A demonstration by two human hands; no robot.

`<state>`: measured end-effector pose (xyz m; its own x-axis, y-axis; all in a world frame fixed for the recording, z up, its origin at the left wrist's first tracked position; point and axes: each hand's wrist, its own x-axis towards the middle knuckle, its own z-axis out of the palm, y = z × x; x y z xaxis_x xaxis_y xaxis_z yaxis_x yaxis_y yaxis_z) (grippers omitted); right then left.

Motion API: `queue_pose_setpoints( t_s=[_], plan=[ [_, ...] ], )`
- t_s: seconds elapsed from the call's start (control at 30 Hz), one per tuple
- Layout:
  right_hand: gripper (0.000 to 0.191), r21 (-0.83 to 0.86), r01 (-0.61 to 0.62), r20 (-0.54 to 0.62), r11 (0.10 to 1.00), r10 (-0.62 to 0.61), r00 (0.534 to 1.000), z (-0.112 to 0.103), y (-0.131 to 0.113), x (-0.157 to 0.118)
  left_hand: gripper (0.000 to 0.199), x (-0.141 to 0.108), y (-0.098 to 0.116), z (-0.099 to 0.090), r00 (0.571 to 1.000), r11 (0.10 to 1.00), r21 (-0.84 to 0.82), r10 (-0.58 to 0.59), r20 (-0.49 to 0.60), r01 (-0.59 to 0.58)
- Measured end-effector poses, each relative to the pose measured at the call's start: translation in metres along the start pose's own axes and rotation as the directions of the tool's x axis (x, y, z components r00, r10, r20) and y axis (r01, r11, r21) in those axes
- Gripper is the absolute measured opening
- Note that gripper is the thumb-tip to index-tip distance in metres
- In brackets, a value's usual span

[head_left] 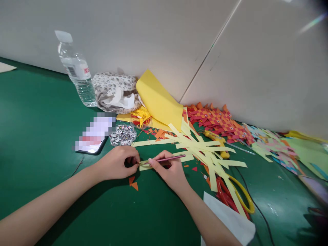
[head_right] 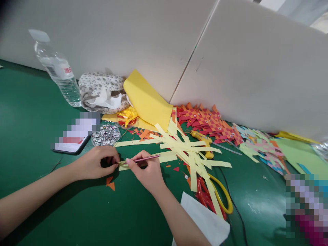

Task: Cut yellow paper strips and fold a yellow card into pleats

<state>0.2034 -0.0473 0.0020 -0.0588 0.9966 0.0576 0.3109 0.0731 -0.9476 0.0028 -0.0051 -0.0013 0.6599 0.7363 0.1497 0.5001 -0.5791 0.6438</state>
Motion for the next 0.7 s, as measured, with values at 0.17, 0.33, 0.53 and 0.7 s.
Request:
queue_pose_setpoints(
  t_s=[0.17, 0.33, 0.53, 0.7],
  plan=[
    [0.019, 0.000, 0.000, 0.009, 1.000, 0.000, 1.000, -0.0004, -0.0004, 0.0001, 0.009, 0.0006, 0.0021, -0.0021, 1.000, 1.000, -0.003, 0.012, 0.002, -0.011],
    [0.019, 0.009, -0.011, 0.010, 1.000, 0.011, 1.000, -0.0006, -0.0014, -0.0002, 0.009, 0.0008, 0.0020, -0.0026, 1.000, 1.000, 0.011, 0.024, 0.003, -0.024],
    [0.020, 0.066, -0.047, 0.010, 0.997, 0.047, 0.999, -0.0018, 0.0001, 0.0012, 0.008, 0.0009, -0.0028, 0.0014, 1.000, 1.000, 0.006, 0.014, -0.008, -0.014],
    [0.020, 0.068, -0.045, 0.016, 0.997, 0.044, 0.999, -0.0012, 0.0004, 0.0019, 0.008, 0.0012, -0.0019, 0.0009, 1.000, 1.000, 0.006, 0.013, -0.011, -0.012]
  ],
)
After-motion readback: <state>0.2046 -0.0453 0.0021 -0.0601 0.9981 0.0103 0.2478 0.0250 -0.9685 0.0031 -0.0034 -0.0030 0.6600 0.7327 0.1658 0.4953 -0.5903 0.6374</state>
